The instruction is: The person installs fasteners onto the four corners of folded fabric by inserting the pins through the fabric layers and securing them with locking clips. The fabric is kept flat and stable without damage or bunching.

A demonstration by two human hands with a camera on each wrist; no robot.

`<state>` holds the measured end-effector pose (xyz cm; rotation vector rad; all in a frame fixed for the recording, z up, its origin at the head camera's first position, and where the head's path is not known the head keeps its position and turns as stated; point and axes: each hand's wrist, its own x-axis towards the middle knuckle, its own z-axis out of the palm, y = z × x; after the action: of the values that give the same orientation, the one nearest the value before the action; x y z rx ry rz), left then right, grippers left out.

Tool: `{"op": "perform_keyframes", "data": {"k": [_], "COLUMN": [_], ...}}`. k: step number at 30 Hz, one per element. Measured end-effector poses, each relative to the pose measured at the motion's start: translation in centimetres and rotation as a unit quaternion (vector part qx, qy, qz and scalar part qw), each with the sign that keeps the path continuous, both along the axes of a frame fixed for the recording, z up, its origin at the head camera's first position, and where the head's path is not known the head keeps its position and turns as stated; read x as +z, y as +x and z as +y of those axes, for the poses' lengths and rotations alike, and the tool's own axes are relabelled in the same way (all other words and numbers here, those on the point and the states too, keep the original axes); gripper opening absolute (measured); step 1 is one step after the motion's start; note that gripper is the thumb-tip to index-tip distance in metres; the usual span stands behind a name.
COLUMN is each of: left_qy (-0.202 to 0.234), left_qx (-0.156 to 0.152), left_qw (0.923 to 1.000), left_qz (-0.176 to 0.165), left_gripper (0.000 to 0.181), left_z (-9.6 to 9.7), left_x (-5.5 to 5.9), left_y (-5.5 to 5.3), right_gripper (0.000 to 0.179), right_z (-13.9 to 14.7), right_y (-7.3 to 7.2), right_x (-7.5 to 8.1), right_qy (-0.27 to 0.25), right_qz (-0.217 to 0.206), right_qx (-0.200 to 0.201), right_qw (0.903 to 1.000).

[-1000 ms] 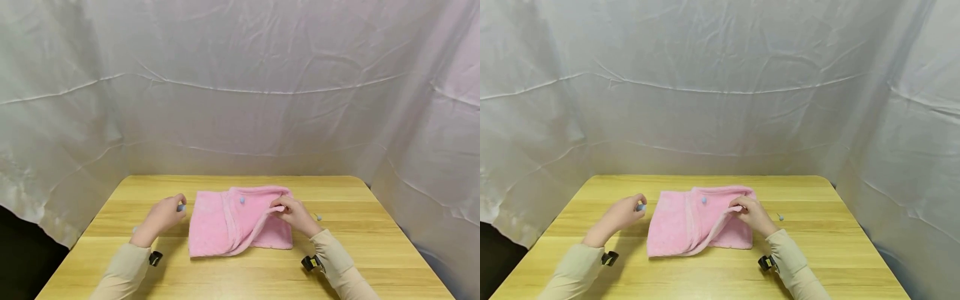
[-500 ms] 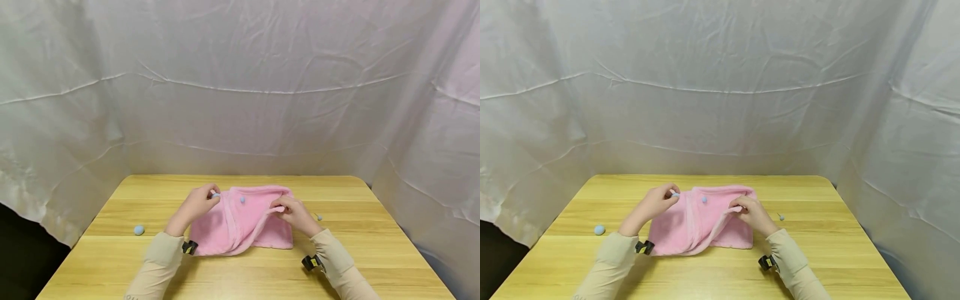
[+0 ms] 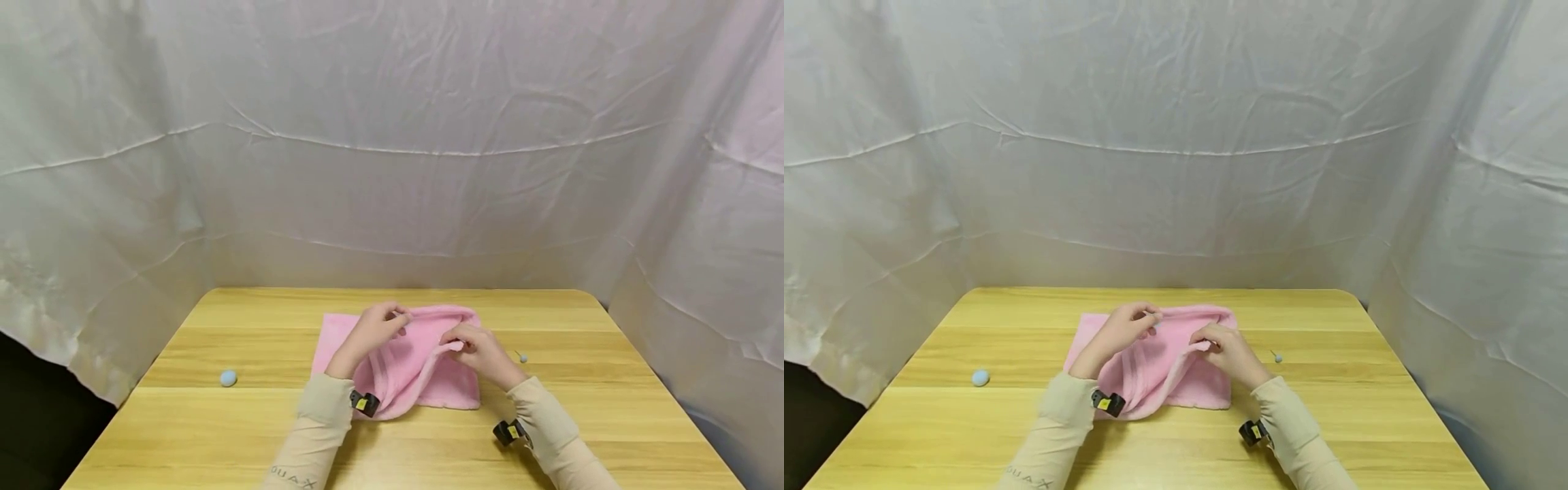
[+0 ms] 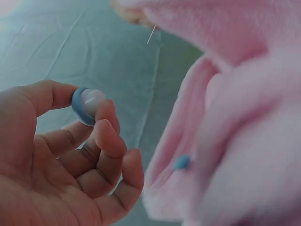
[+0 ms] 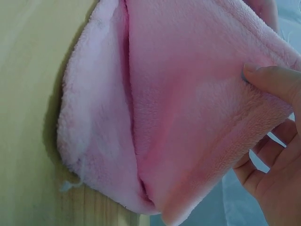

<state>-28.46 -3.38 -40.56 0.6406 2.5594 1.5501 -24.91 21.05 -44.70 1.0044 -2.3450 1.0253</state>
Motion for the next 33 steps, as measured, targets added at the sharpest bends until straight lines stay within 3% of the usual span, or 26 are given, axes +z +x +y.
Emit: {"op": "perform_keyframes", "data": {"k": [4,10,18,33], "left_qy": [-0.004,-0.017,0.000,-0.025], "left_qx": [-0.005,-0.006,-0.032,-0.040], "left_qw": [0.9999,0.9998,0.9995,0.9986], "left_qz": [-0.010,0.001,-0.001,0.022], "left_gripper": [0.027,0.032,0.037,0.033], "left_z": [1.3,2.4,3.5,4.1], "left_x": [-0.7,-1.3,-2.1,-2.2], "left_y": [-0.2,-0.3,0.0,0.0], "right_gripper": [0.030,0.030,0.030,0.032], "right_z": [-0.1,-0.3,-0.4,-0.2], "right_y": [0.0,-0.2,0.0,-0.3], "right_x": [0.0,-0.1,0.1,-0.2], "right_qy": [-0.001,-0.004,-0.005,0.000], "right_qz": [-0.008,0.003,0.003,0.019], "right_qx": [0.000,0.004,0.016,0.020], "right_qw": [1.0000,1.0000,0.9999,0.9996]}}
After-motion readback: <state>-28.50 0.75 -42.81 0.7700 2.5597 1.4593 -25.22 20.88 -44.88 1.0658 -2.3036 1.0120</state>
